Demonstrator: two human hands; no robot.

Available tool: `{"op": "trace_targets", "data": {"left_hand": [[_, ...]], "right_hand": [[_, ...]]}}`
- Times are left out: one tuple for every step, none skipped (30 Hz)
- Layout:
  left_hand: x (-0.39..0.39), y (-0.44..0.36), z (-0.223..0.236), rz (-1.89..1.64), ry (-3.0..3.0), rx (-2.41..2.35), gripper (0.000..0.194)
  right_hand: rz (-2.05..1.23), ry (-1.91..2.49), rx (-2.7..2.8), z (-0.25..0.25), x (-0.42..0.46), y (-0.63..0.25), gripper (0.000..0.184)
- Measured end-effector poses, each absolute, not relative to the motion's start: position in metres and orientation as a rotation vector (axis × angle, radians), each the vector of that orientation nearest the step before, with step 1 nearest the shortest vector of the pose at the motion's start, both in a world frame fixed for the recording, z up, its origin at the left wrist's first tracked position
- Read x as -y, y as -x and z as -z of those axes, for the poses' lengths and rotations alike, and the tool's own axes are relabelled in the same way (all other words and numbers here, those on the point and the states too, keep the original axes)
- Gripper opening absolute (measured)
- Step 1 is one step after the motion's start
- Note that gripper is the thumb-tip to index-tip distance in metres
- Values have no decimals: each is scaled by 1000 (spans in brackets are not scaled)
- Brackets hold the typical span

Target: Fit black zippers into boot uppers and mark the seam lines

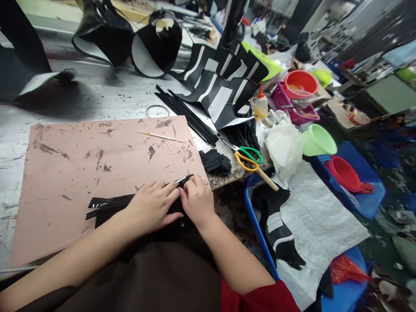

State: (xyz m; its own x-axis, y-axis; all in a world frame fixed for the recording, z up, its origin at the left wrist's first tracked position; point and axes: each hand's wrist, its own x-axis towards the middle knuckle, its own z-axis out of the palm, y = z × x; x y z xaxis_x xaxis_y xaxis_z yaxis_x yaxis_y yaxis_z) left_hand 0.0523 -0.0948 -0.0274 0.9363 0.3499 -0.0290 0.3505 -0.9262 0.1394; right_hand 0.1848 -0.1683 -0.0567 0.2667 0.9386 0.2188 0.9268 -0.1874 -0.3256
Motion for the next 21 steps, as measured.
{"op": "trace_targets", "data": {"left_hand": [[94, -53, 27, 4, -2932, -555, 39], [93, -52, 28, -6, -2915, -577, 36], [93, -52, 29, -26, -2903, -605, 35], [93, -51, 30, -56, -2898, -632, 38], [93, -50, 32, -98, -2902, -653, 44], [94, -50, 34, -149, -2916, -668, 50], [94, -49, 36, -203, -2940, -679, 54], [95, -49, 39, -255, -2969, -681, 54], [95, -49, 41, -299, -3000, -682, 50], [96, -50, 44, -336, -3027, -686, 44], [98, -50, 46, -363, -3048, -699, 39], [99, -50, 48, -384, -3063, -717, 37], [100, -50, 49, -403, -3073, -735, 37], [102, -50, 50, -421, -3079, -757, 37], [103, -50, 51, -440, -3083, -778, 38], [105, -49, 51, -461, -3088, -796, 38], [106, -49, 51, -478, -3093, -809, 38], [107, -49, 51, -493, -3097, -817, 38], [108, -48, 51, -503, -3099, -818, 37], [108, -48, 50, -510, -3098, -814, 37], [109, -48, 50, -512, -3097, -803, 36]], "right_hand": [[21, 2086, 1697, 60, 171, -184, 20], [82, 2012, 1722, 62, 175, -183, 21], [128, 1939, 1769, 64, 178, -182, 21], [150, 1876, 1832, 65, 182, -182, 23], [147, 1830, 1904, 65, 184, -183, 27], [129, 1801, 1973, 63, 186, -184, 30], [98, 1791, 2039, 60, 187, -187, 34], [54, 1783, 2111, 55, 186, -192, 36], [2, 1768, 2193, 50, 184, -200, 37], [-47, 1760, 2269, 45, 180, -211, 36], [-76, 1783, 2319, 39, 175, -224, 35], [-77, 1862, 2331, 34, 170, -241, 33], [-58, 2006, 2297, 29, 164, -260, 32], [20, 2228, 2170, 25, 158, -281, 32], [101, 2483, 2011, 22, 153, -302, 35], [147, 2736, 1825, 20, 149, -321, 38], [147, 2816, 1759, 18, 146, -338, 41], [137, 2874, 1718, 18, 145, -352, 45], [117, 2890, 1716, 17, 145, -362, 48], [105, 2878, 1743, 17, 146, -368, 51], [117, 2877, 1752, 16, 150, -369, 54]]}}
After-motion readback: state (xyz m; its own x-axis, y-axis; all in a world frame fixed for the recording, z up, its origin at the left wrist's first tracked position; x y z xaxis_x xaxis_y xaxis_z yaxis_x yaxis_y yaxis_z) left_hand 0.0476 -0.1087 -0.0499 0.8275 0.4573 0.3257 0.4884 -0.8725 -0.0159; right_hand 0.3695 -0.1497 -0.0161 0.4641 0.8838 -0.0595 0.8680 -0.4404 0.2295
